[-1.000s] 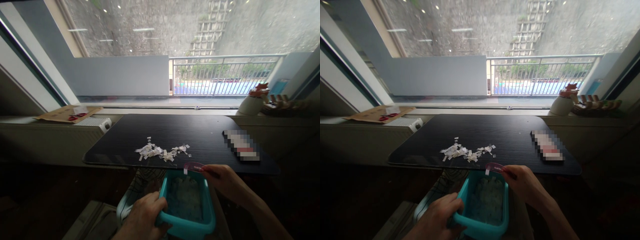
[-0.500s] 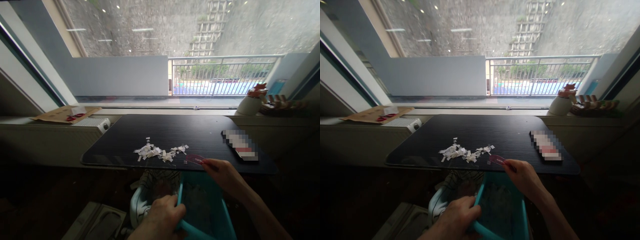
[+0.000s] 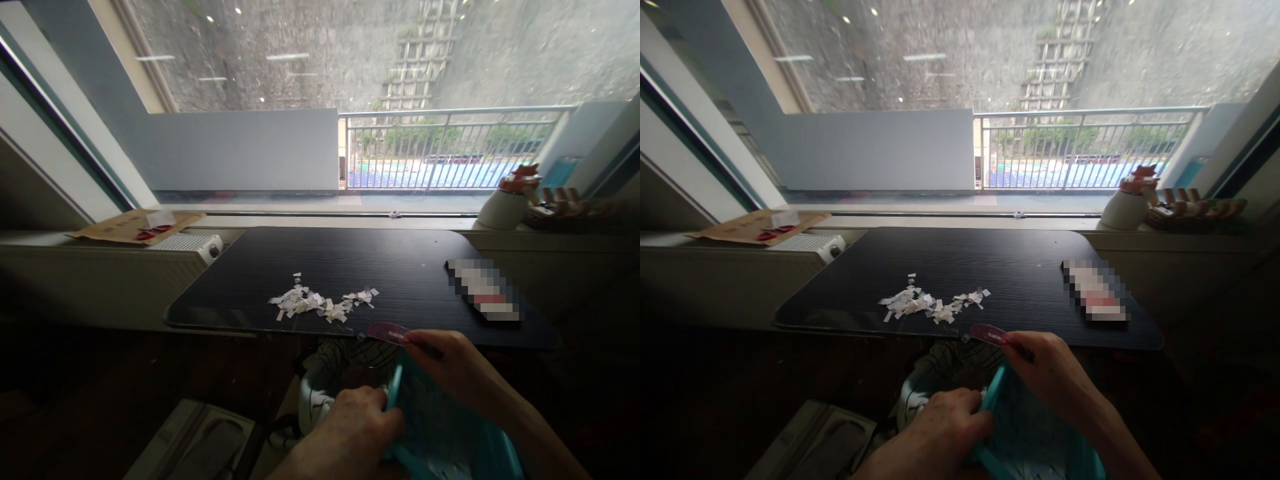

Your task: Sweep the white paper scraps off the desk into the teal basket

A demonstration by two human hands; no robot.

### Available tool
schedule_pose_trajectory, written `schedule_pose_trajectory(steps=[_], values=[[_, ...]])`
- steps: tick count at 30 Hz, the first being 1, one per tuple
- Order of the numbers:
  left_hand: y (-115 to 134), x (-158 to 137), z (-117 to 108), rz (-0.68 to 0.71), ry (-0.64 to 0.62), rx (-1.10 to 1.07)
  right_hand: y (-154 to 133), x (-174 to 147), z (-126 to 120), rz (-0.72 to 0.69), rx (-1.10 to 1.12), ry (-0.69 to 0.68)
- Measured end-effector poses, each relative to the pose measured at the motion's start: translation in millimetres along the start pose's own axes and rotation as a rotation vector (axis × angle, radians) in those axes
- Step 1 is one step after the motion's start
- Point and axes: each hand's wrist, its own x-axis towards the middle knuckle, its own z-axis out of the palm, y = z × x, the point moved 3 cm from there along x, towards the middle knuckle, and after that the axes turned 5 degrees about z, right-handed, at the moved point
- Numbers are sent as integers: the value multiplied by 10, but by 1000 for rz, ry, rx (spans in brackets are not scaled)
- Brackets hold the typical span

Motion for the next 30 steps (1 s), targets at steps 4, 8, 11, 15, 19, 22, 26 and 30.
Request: schedule_pose_trajectory(steps=[4,8,11,15,19,22,26,30], values=[[-37,-53,-49,-28,32,-60,-40,197,-33,5,-40,62],[-97,-114,-81,-85,70,-84,-74,192,29,-21,-46,5],[-111,-160,-91,-87,78,-86,-43,84,48,-21,4,-25],[-101,-207,-85,-78,78,-49,16,192,6,10,-16,68],[-126,-268,8,-108,19,86,42,527,40,67,-55,101],[-211,-356,125,-157,-15,166,73,651,81,101,-65,113],[-403,-498,321,-219,-18,110,101,585,112,108,-33,110],[-565,-599,485,-249,66,44,33,449,108,45,10,9]])
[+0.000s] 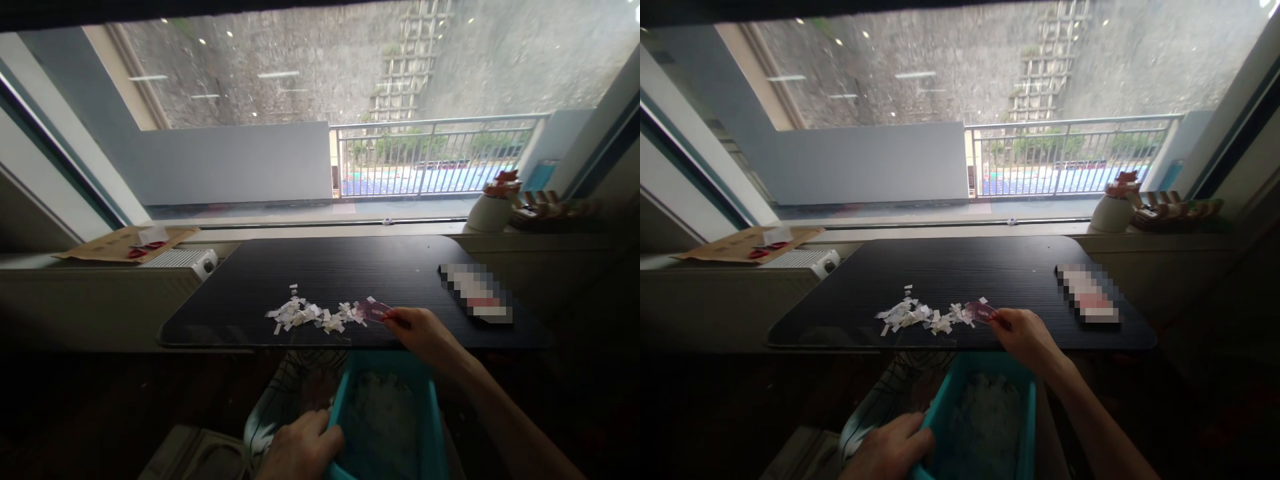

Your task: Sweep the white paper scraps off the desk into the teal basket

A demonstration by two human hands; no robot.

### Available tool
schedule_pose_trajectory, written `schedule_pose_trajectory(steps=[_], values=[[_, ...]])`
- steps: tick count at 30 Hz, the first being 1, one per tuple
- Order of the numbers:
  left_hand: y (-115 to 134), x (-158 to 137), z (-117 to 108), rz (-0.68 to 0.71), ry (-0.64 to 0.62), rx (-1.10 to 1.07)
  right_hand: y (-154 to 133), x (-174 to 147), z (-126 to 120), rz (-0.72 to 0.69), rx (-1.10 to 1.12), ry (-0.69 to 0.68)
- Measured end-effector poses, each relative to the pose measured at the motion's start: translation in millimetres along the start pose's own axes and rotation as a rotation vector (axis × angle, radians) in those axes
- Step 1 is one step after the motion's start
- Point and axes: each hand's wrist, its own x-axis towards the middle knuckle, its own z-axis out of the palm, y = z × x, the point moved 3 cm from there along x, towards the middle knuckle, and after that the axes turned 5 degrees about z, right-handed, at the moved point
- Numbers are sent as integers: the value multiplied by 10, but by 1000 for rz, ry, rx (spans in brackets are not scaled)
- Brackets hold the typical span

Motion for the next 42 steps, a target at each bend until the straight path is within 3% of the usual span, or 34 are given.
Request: schedule_pose_trajectory(steps=[4,12,17,22,30,35,42], values=[[-58,-46,42,-100,-17,-30,-16,-122,-74,34,-47,17],[-17,10,19,-137,-97,-40,8,-160,-54,70,-13,13],[-19,22,51,-130,-106,-69,26,-130,-101,119,-67,111],[-9,3,49,-141,-118,-106,-83,-166,-44,67,-32,14],[5,6,-21,-165,-112,-147,-47,-238,-140,122,-95,87],[8,-1,-39,-176,-112,-161,-133,-208,-16,62,-53,-1],[5,-17,-33,-185,-98,-178,165,-378,-128,175,-18,109]])
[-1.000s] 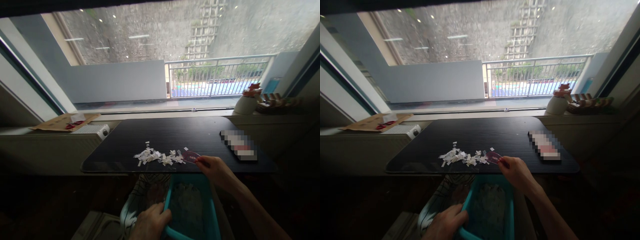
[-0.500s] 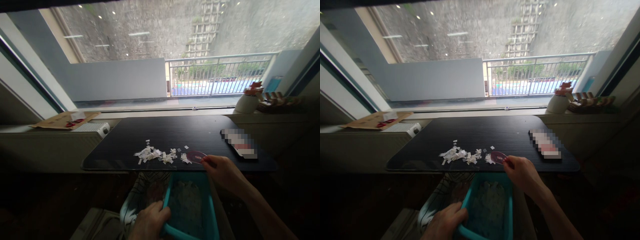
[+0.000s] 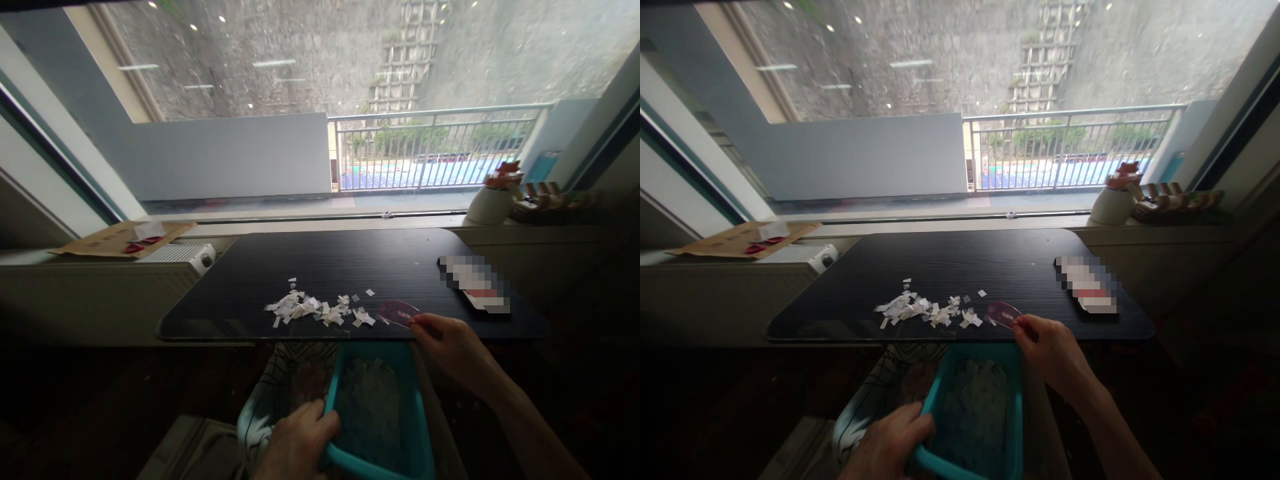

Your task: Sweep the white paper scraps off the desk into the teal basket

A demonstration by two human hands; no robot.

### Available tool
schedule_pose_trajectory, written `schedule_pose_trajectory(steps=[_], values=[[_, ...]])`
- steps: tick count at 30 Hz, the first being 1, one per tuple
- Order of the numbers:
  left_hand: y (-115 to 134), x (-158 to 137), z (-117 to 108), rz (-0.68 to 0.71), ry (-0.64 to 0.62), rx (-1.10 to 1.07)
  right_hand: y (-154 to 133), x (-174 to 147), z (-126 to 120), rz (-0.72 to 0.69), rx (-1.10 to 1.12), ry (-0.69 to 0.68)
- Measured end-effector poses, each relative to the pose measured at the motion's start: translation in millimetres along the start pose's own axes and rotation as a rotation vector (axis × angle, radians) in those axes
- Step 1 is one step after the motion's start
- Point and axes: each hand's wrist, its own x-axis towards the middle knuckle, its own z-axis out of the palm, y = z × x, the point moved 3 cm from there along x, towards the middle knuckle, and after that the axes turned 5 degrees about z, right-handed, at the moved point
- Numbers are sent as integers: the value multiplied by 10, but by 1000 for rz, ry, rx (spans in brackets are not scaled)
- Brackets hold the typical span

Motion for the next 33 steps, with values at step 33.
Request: schedule_pose_trajectory(steps=[33], values=[[69,2,-55,11,28,-15,-75,-46,-73,-18,-117,40]])
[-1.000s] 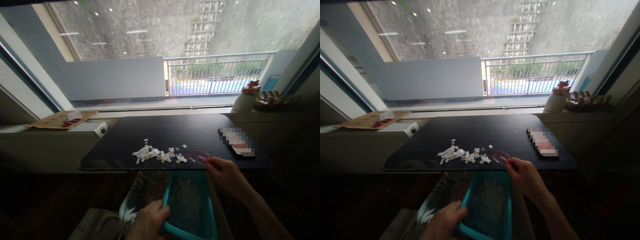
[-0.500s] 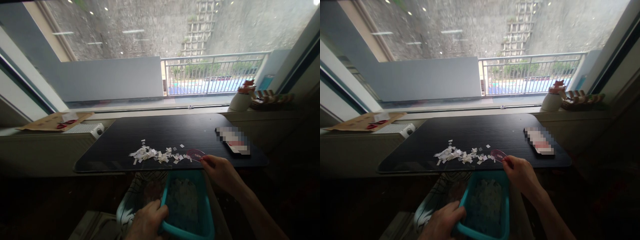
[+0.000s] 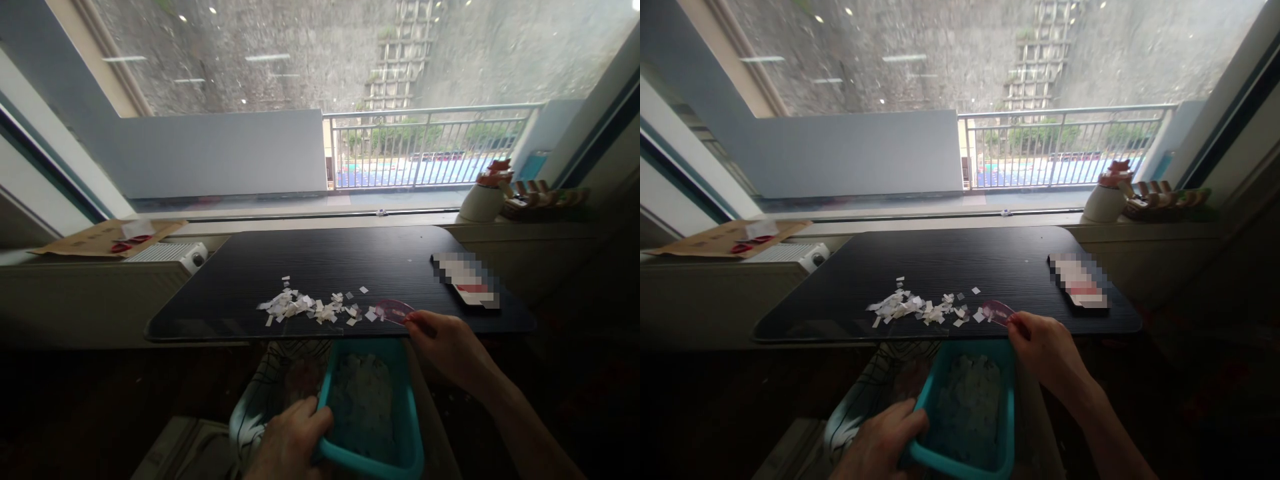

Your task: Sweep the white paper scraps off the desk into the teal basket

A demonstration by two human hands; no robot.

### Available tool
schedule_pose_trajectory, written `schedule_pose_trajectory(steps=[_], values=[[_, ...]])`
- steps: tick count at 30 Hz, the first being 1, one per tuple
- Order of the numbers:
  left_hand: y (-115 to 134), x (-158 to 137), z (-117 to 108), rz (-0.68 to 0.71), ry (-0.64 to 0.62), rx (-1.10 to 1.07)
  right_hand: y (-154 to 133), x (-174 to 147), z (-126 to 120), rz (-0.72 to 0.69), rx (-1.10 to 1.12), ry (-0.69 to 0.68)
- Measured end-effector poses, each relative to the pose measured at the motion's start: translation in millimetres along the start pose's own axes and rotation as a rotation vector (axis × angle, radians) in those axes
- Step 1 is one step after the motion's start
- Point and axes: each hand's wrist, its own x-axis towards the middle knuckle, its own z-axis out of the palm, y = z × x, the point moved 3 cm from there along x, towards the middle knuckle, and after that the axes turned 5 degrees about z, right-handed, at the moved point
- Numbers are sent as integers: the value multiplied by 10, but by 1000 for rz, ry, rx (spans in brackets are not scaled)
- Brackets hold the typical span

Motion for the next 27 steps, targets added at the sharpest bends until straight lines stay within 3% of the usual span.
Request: schedule_pose_trajectory(steps=[3,8,16,27], values=[[21,-7,6,8,-7,-7,60,0,-9,20,14,40],[23,-11,8,5,-10,9,38,-45,2,3,33,-50],[33,-6,16,5,-13,3,255,-38,-58,97,4,28],[15,4,22,11,-3,6,240,14,-58,90,42,47]])
